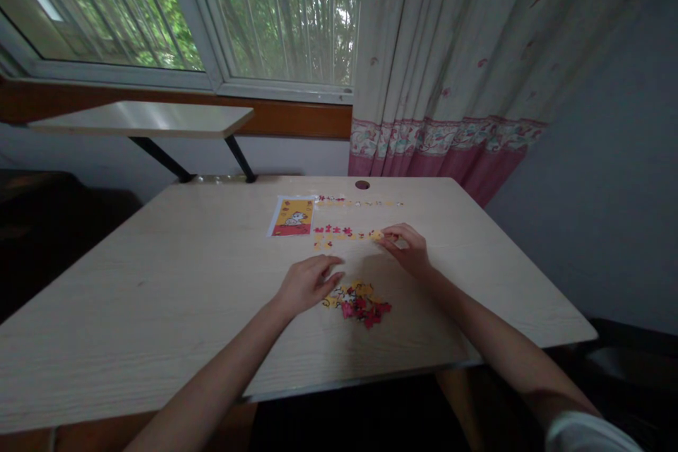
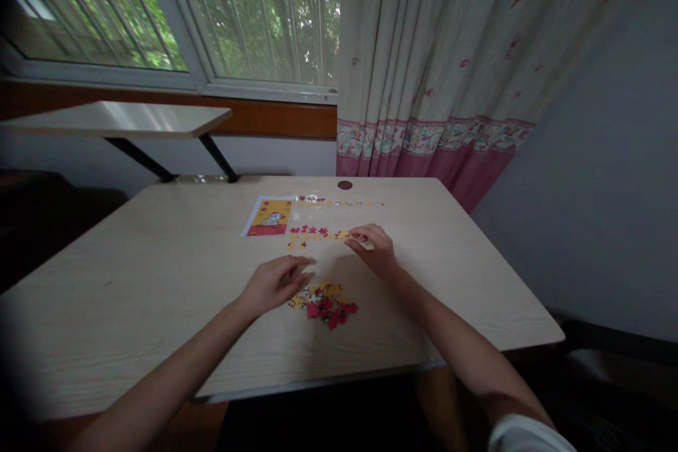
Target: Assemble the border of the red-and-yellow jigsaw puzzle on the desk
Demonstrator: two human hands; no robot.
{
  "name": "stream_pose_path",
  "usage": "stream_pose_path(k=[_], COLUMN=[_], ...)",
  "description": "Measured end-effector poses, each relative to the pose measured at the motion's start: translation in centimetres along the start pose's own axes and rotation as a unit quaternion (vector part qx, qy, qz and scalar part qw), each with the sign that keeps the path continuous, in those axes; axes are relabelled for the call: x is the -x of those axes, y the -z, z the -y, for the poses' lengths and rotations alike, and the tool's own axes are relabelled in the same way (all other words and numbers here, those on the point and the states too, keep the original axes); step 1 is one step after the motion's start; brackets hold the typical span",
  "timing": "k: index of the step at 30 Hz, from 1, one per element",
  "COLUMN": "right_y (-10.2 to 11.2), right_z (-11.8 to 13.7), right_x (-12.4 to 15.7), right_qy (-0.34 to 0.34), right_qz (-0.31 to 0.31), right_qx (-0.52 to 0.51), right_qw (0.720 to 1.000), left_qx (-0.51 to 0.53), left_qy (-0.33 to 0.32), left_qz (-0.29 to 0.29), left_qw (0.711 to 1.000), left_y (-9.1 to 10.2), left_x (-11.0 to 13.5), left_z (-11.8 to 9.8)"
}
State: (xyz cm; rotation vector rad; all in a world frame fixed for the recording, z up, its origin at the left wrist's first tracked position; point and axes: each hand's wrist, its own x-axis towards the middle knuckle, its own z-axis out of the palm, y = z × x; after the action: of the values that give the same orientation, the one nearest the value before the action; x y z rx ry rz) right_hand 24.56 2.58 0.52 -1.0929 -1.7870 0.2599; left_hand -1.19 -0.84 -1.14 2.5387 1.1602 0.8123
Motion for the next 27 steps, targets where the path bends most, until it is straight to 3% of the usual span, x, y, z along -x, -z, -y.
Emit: stream_pose_path(k=[11, 13, 16, 18, 23, 27], right_y=[-0.7, -1.5, -3.4, -5.2, -10.0, -12.6], right_z=[-0.8, -1.2, -1.9, -2.2, -2.4, -2.9], right_x=[-0.1, -1.0, -3.3, -5.1, -8.9, -9.9], right_qy=[0.002, -0.003, -0.001, -0.01, -0.056, -0.104], right_qz=[0.027, 0.066, 0.171, 0.198, 0.189, 0.189], right_qx=[0.005, 0.012, 0.004, -0.005, 0.022, 0.069], right_qw=[1.0, 0.998, 0.985, 0.98, 0.98, 0.974], left_qx=[-0.014, -0.007, 0.004, 0.006, 0.005, 0.0], left_qy=[-0.008, -0.011, -0.008, -0.004, 0.001, 0.005], left_qz=[0.028, 0.029, 0.032, 0.033, 0.025, 0.029], left_qw=[0.999, 0.999, 0.999, 0.999, 1.0, 1.0], left_y=[0.3, 0.2, 0.2, 0.2, 0.4, 0.6], left_x=[0.0, 0.0, 0.0, 0.0, 0.1, 0.1], left_z=[-0.3, -0.3, -0.2, -0.2, -0.3, -0.5])
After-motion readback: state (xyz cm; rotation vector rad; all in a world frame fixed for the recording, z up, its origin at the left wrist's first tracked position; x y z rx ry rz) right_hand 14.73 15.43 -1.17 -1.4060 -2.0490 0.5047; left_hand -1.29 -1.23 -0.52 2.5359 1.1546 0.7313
